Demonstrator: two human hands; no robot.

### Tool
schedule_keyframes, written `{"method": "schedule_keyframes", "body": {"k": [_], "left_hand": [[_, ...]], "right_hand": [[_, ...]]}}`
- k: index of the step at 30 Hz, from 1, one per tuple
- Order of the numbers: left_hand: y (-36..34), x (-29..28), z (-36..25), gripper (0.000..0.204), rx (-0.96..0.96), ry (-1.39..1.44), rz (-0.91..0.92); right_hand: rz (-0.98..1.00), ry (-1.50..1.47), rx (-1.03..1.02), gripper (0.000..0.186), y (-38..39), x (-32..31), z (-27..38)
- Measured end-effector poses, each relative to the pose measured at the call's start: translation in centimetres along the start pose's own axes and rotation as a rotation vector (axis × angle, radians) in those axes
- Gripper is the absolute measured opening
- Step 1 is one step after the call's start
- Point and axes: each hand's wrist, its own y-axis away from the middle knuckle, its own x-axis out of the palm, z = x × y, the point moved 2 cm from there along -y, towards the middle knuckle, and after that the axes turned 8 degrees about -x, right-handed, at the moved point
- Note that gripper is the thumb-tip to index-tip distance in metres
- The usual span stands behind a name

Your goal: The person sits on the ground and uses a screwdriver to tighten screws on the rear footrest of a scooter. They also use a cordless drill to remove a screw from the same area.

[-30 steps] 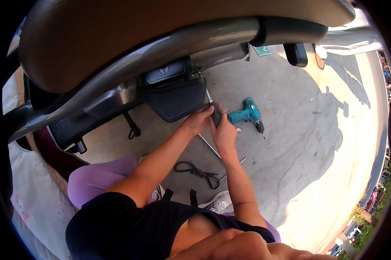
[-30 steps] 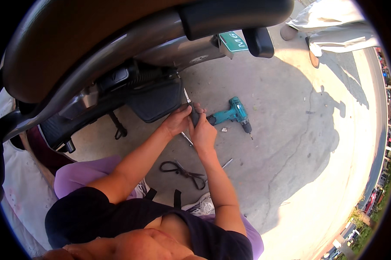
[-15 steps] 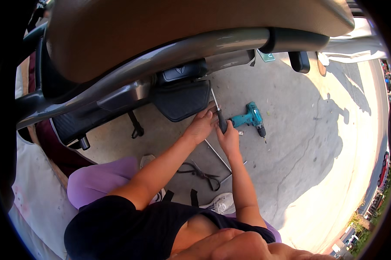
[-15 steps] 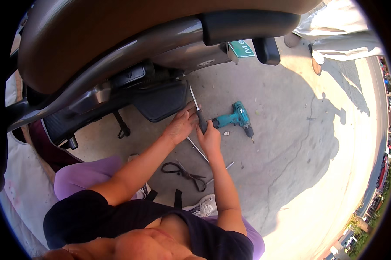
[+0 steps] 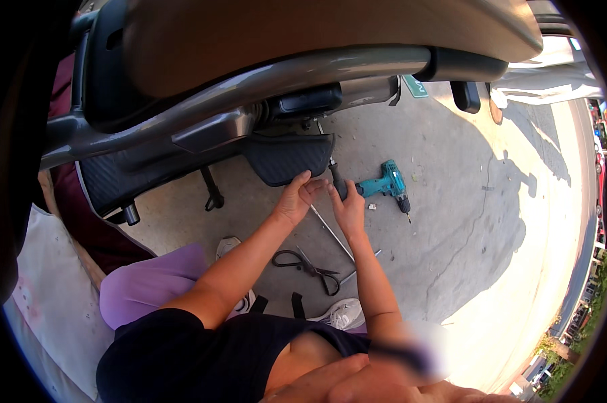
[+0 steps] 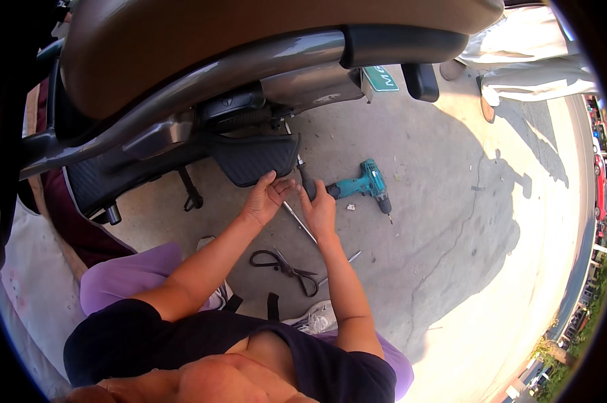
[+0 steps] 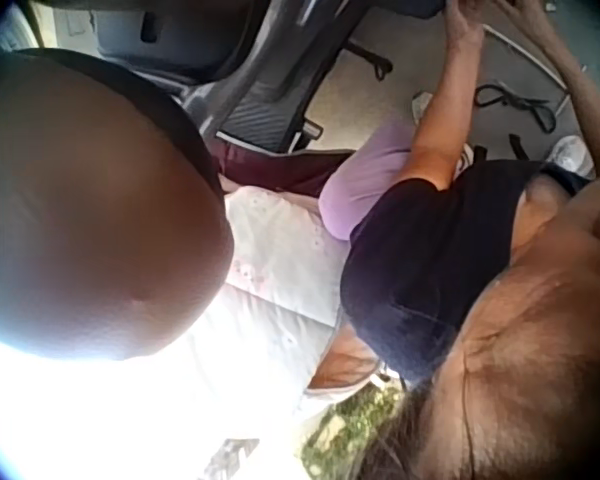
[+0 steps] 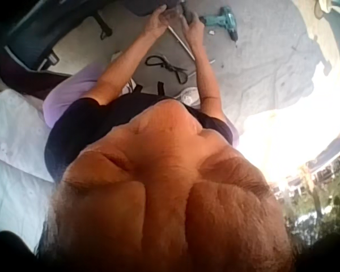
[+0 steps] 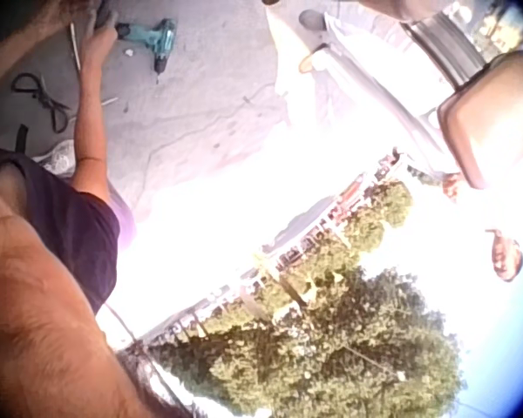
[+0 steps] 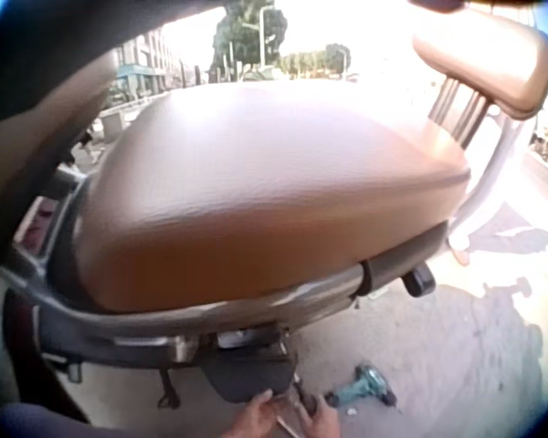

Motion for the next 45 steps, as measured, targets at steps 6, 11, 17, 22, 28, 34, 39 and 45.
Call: {"method": "schedule_keyframes", "body": {"k": [6,11,17,22,28,34,39,45], "left_hand": [[0.2,0.5,-0.1,0.012,0.005,-0.054,0.003],[-0.1,-0.1,-0.1,0.01,0.009,-0.059,0.02],[0.0,-0.3,-0.1,0.01,0.013,-0.073,-0.055],[-0.2,-0.7,-0.3,0.013,0.002,-0.078,-0.058],[0.0,-0.3,-0.3,0.011,-0.01,-0.098,-0.06],[-0.2,-0.9,-0.3,0.014,-0.006,-0.092,-0.018],[-0.3,-0.1,-0.1,0.014,0.005,-0.1,-0.028],[-0.5,-0.4,-0.2,0.021,0.015,-0.036,0.066]], "right_hand": [[-0.025,0.03,-0.022,0.041,0.1,0.2,0.0],[-0.023,0.07,-0.02,0.036,0.1,0.5,0.0],[-0.192,0.339,-0.12,0.033,0.3,0.8,-0.1],[-0.235,0.313,-0.153,0.033,0.4,0.7,0.1],[-0.127,0.109,-0.043,0.034,0.3,0.4,-0.2],[-0.131,0.006,-0.02,0.035,-0.2,0.4,-0.8],[-0.175,0.197,-0.207,0.031,-0.6,0.0,-1.9],[0.697,-1.755,0.685,0.055,-1.3,1.1,-4.2]]}}
